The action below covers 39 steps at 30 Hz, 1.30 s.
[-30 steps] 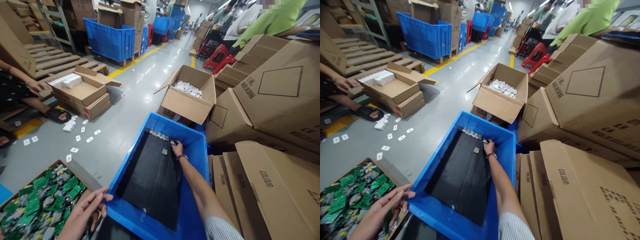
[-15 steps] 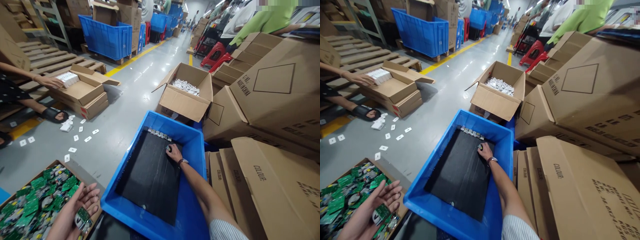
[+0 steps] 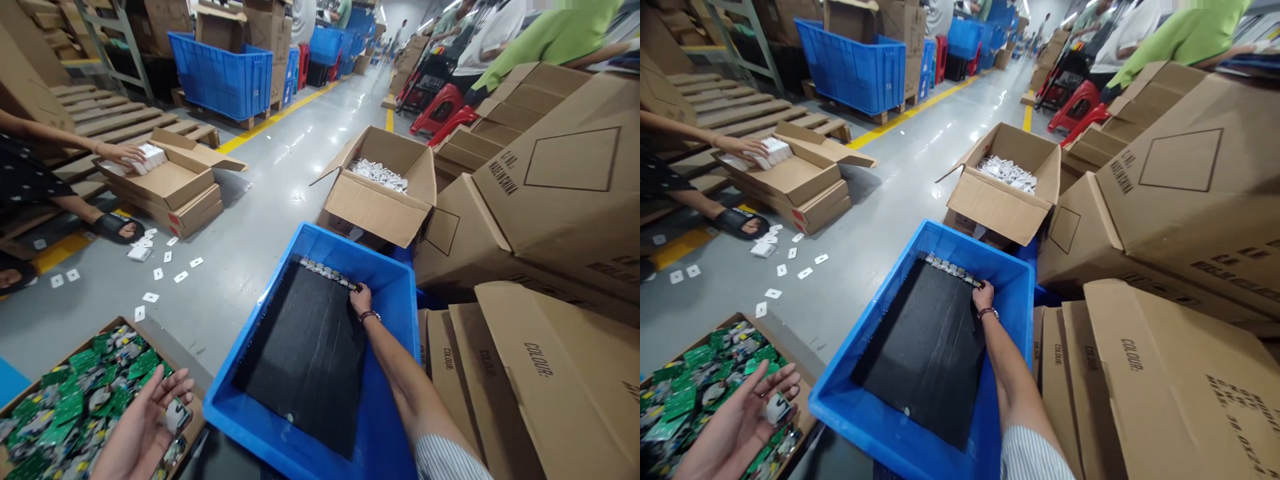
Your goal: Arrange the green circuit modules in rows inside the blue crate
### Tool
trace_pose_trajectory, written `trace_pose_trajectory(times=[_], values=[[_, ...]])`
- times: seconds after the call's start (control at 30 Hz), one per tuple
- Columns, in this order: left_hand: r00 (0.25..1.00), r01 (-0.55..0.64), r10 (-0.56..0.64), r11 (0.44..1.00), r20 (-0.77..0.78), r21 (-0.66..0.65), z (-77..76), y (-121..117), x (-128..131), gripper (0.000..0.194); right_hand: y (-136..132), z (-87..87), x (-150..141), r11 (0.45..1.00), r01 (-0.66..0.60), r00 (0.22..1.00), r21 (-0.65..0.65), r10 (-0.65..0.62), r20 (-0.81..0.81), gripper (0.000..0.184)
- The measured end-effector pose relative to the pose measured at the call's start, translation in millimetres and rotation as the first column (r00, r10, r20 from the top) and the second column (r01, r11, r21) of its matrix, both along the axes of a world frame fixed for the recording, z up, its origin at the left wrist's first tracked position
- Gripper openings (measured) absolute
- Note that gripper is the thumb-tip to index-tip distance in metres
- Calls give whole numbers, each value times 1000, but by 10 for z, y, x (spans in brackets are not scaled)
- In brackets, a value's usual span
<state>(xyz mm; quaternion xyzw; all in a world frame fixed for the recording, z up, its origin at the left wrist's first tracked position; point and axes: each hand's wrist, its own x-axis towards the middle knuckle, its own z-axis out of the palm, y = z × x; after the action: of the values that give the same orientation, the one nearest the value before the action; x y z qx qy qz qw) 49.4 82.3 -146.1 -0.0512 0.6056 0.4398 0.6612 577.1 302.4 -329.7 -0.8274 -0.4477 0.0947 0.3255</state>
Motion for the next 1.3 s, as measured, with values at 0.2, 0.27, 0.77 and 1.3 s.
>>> trace_pose_trajectory(times=[0.2, 0.27, 0.77, 1.3], values=[[997, -82, 81, 992, 19, 91, 207, 103, 174, 27, -35, 372, -433, 981, -53, 998, 189, 47, 31, 35], [994, -92, 81, 985, 78, 144, 383, 153, 276, 29, -22, 614, -862, 921, -198, 979, 336, 203, 19, 31], [986, -10, -43, 952, 163, 307, 736, 60, 510, 56, -1156, 2153, -2880, -191, -916, -170, 353, 981, 91, 34], [991, -37, 9, 978, 137, 204, 555, 55, 208, 54, -523, 238, -42, 955, -234, 957, -184, 260, 129, 54]])
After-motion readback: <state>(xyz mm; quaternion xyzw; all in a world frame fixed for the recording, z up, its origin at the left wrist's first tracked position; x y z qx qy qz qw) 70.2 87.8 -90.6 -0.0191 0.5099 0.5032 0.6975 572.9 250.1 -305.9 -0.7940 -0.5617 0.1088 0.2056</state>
